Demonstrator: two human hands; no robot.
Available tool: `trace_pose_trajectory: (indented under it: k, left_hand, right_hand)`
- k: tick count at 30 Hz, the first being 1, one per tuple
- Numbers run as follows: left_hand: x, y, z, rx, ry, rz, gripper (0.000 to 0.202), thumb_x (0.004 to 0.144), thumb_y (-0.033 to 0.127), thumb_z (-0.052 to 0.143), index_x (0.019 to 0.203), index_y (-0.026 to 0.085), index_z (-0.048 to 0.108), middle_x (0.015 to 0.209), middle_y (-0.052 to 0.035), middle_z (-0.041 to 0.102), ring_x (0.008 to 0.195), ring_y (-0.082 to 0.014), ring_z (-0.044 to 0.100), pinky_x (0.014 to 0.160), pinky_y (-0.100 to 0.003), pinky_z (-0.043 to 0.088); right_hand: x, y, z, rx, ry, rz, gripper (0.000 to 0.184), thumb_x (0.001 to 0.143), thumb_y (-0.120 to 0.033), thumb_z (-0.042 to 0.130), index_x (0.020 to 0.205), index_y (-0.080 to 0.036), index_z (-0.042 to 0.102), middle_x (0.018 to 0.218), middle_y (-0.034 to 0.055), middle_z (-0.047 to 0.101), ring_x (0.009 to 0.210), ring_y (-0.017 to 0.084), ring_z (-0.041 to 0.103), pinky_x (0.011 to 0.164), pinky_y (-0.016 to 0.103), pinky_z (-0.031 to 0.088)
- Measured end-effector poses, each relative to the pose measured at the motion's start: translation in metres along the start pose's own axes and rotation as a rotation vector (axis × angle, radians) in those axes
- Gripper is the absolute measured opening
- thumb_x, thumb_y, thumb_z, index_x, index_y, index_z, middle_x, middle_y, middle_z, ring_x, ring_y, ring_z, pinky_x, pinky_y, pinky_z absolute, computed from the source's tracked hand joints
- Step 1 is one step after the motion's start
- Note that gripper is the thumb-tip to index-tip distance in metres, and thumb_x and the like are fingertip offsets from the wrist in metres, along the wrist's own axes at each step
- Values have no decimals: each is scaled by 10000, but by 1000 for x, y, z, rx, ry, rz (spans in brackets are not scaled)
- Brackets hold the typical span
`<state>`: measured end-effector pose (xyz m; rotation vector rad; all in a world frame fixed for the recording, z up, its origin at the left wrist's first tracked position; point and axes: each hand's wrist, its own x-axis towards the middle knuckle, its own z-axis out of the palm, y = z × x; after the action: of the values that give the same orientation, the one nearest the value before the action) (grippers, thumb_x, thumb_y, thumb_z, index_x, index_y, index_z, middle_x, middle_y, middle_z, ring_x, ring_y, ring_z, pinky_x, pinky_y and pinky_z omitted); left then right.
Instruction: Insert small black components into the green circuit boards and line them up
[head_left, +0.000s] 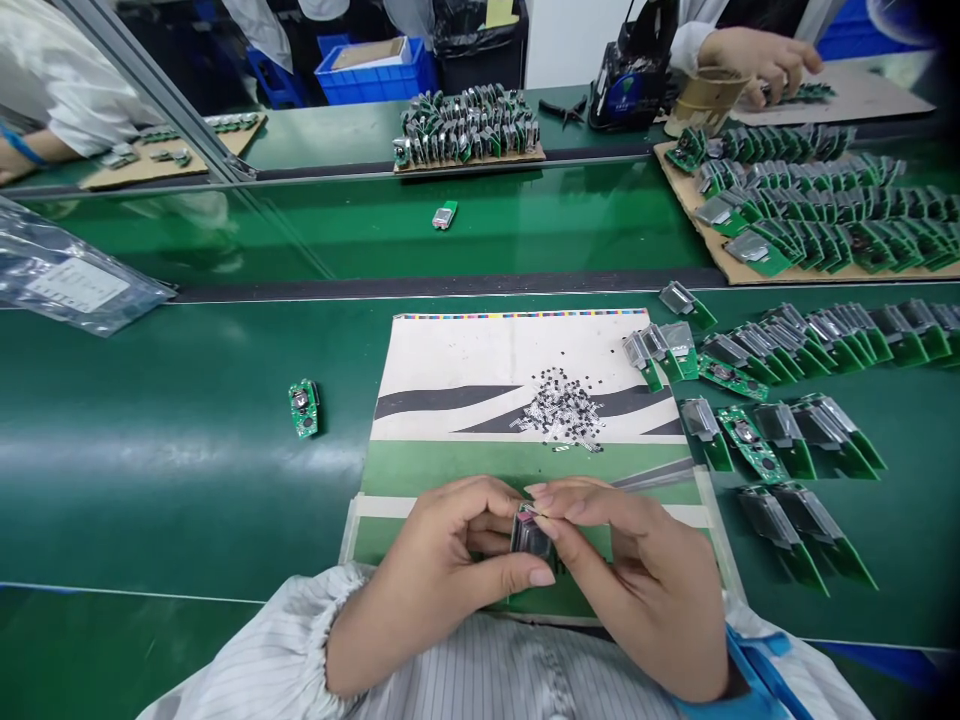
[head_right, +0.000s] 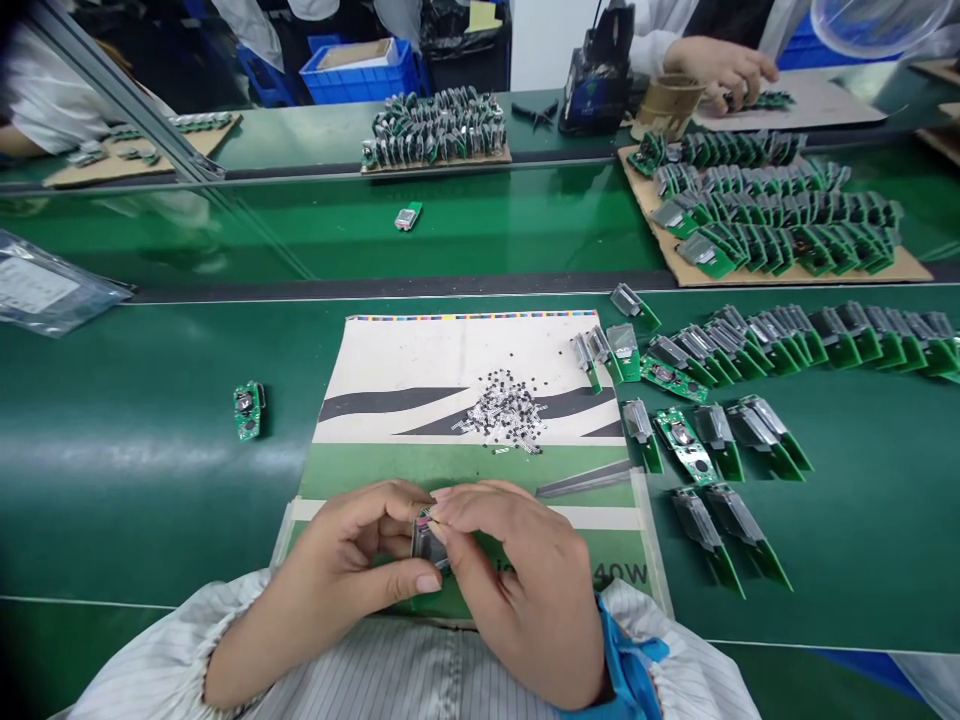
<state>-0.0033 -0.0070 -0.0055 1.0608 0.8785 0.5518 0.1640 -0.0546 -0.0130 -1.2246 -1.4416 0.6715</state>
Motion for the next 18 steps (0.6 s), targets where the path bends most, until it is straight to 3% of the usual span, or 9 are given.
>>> trace_pose_trajectory:
  k: [5,13,18]
  left_hand:
    - [-2,2,0,36,7,39,175,719,138,817,795,172,663,867,-12,644,725,-121,643,616,-186,551]
    - [-3,4,-1,209,-10,99,179,714,178,833,828,194,695,893,-28,649,769,-154,654,643,-211,579]
    - [-3,9,-1,554,4,343,189,728,235,828,858,183,702,860,-52,705,709,-157,666,599,-210,559]
  right_hand:
    - [-5,3,-2,180,-31,79,348,864,-81,635,1106,-314,546,987,-5,733,1010,185,714,869,322,614]
    - [-8,4,-2,217,-13,155,309,882,-101,639,1066,-330,544,947,-24,722,962,168,719,829,311,627]
    - [-6,4,-4,206,-11,185,260,895,-141,652,1045,-330,555,918,-26,709,903,173,724,769,323,641]
